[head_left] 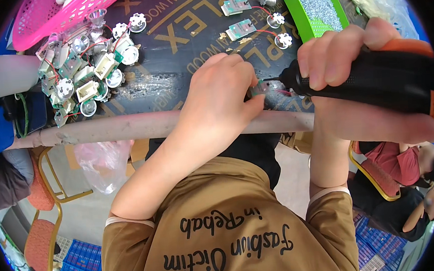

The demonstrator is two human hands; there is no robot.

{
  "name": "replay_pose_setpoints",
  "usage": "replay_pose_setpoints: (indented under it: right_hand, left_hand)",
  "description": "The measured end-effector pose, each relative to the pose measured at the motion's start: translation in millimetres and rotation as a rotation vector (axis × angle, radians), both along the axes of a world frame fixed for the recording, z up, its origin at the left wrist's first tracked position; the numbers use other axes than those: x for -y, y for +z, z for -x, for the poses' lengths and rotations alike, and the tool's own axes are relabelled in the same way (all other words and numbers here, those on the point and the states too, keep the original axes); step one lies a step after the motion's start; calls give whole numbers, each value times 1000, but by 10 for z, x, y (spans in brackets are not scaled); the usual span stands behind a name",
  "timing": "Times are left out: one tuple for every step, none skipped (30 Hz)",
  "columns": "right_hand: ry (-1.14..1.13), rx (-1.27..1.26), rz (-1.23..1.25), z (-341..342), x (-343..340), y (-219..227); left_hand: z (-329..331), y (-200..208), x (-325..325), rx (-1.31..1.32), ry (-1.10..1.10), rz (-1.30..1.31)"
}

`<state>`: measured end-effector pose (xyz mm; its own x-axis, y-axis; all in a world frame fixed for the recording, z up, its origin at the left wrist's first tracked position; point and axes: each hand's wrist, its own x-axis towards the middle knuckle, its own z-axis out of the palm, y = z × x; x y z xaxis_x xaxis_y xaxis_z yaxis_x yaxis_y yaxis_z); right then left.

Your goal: Assembling small electronic components and plastic housings using an electric screwdriver.

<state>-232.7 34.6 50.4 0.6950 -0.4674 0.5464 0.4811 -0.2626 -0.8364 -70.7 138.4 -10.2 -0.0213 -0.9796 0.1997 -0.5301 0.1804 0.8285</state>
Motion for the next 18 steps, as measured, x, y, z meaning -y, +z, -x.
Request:
replay_pose_setpoints:
  right_hand:
    - [6, 9, 5, -15, -8, -18]
    - [-71, 26, -30, -16, -49, -24]
    - [-146, 45, -65, -11, -79, -8]
    - [-146, 55, -54, 6, -90, 42]
    - [-186, 121, -55, 62, -105, 121]
    - [-224, 188, -54, 124, -102, 202]
    - [-277, 183, -64, 237, -70, 296]
    - [-324, 188, -72, 375, -7, 372]
    - [-371, 175, -101, 492, 62, 404]
    - [-422, 188, -84, 591, 146, 363]
    - [-474, 200, -67, 688, 251, 288]
    - [-402, 249, 27, 702, 391, 230]
    - [-544, 296, -13, 697, 435, 154]
    - [-699, 337, -55, 653, 442, 114]
    - [-735, 284, -19, 597, 431, 105]
    - [-780, 276, -55, 585, 448, 78]
    - [-828, 265, -94, 571, 452, 60]
    - [-928, 206, -68, 514, 429, 60]
  left_hand:
    - [-18, -5, -1, 9, 6, 5]
    - [-21, -17, 3, 0, 14, 15]
    - [-23, -23, 8, -9, 22, 25]
    - [-20, -20, 9, 0, 22, 37]
    - [4, -15, 18, -9, 24, 34]
    - [24, -3, 24, -17, 27, 32]
    - [25, 15, 20, -23, -18, -1]
    - [32, 31, 25, -27, -11, -13]
    - [39, 49, 16, -33, -1, -28]
    - [29, 65, 8, -19, -9, -41]
    - [39, 62, -3, -22, -16, -59]
    - [31, 51, -22, -21, -9, -78]
    - [1, 51, -27, 3, -16, -83]
    - [0, 70, -25, 5, -26, -69]
    - [1, 86, -33, -11, -22, -79]
    - [4, 95, -35, -28, -17, -93]
    - [7, 90, -38, -11, -20, -89]
    - [6, 102, -18, -10, -29, -85]
